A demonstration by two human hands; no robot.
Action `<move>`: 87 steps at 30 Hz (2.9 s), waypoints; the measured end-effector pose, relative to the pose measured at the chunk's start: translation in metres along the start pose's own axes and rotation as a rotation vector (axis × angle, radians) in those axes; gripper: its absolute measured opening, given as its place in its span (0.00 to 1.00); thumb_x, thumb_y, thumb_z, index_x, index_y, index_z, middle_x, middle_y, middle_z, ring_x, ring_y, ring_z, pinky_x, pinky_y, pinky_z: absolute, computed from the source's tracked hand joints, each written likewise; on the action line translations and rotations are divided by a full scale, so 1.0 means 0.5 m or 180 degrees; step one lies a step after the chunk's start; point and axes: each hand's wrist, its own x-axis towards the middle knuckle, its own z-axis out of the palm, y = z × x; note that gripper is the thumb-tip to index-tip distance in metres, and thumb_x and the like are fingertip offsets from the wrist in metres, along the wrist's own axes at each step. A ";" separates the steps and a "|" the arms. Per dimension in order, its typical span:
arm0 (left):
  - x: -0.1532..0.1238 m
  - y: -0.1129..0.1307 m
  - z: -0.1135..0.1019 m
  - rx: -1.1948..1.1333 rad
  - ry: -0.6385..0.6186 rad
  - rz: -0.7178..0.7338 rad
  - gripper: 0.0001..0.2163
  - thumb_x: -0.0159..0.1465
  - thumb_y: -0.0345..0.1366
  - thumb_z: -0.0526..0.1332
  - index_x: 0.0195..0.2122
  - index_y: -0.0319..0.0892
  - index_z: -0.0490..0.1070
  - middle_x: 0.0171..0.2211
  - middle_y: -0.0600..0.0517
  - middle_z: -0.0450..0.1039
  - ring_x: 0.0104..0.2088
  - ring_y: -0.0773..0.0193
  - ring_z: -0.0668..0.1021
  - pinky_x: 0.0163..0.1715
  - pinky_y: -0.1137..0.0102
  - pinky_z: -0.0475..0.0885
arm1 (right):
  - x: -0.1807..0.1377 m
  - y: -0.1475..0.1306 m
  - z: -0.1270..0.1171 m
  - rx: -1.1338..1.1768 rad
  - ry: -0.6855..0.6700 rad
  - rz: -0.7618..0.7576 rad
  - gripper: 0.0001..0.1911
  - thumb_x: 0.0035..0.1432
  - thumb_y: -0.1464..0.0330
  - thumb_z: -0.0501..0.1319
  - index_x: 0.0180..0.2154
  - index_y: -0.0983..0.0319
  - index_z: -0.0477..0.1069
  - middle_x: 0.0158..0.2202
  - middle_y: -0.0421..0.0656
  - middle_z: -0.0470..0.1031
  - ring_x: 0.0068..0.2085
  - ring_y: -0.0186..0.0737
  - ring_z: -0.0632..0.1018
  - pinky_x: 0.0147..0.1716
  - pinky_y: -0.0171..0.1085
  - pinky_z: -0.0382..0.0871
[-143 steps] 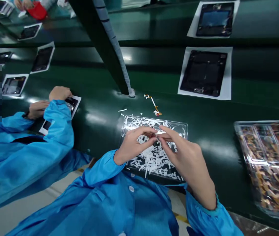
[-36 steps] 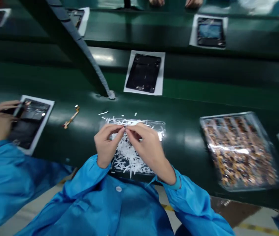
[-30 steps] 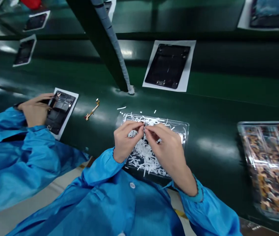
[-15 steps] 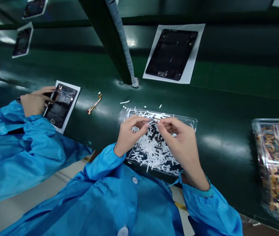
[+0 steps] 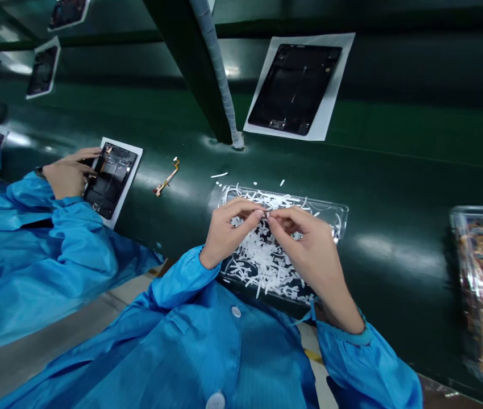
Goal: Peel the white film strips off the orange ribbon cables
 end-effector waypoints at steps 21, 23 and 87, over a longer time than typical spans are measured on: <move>-0.017 -0.006 0.018 0.1856 0.0330 0.0791 0.06 0.70 0.34 0.59 0.38 0.42 0.74 0.36 0.52 0.78 0.30 0.69 0.78 0.31 0.72 0.73 | 0.003 0.010 0.007 0.0353 -0.0125 0.0262 0.10 0.64 0.57 0.65 0.39 0.55 0.79 0.34 0.42 0.80 0.34 0.40 0.79 0.32 0.39 0.74; -0.016 -0.009 0.013 0.1736 0.0304 0.0657 0.04 0.68 0.33 0.59 0.37 0.42 0.73 0.36 0.52 0.76 0.30 0.70 0.77 0.29 0.73 0.72 | 0.003 0.013 -0.001 0.0161 -0.0134 0.0219 0.10 0.65 0.57 0.64 0.38 0.55 0.78 0.36 0.41 0.80 0.36 0.40 0.79 0.33 0.39 0.72; -0.026 0.013 0.035 0.1270 0.0370 0.0771 0.09 0.66 0.31 0.67 0.47 0.42 0.81 0.42 0.49 0.84 0.35 0.63 0.83 0.38 0.68 0.79 | -0.026 0.001 -0.009 0.0370 0.0083 -0.0138 0.07 0.67 0.66 0.61 0.41 0.58 0.78 0.36 0.40 0.77 0.40 0.36 0.77 0.41 0.38 0.71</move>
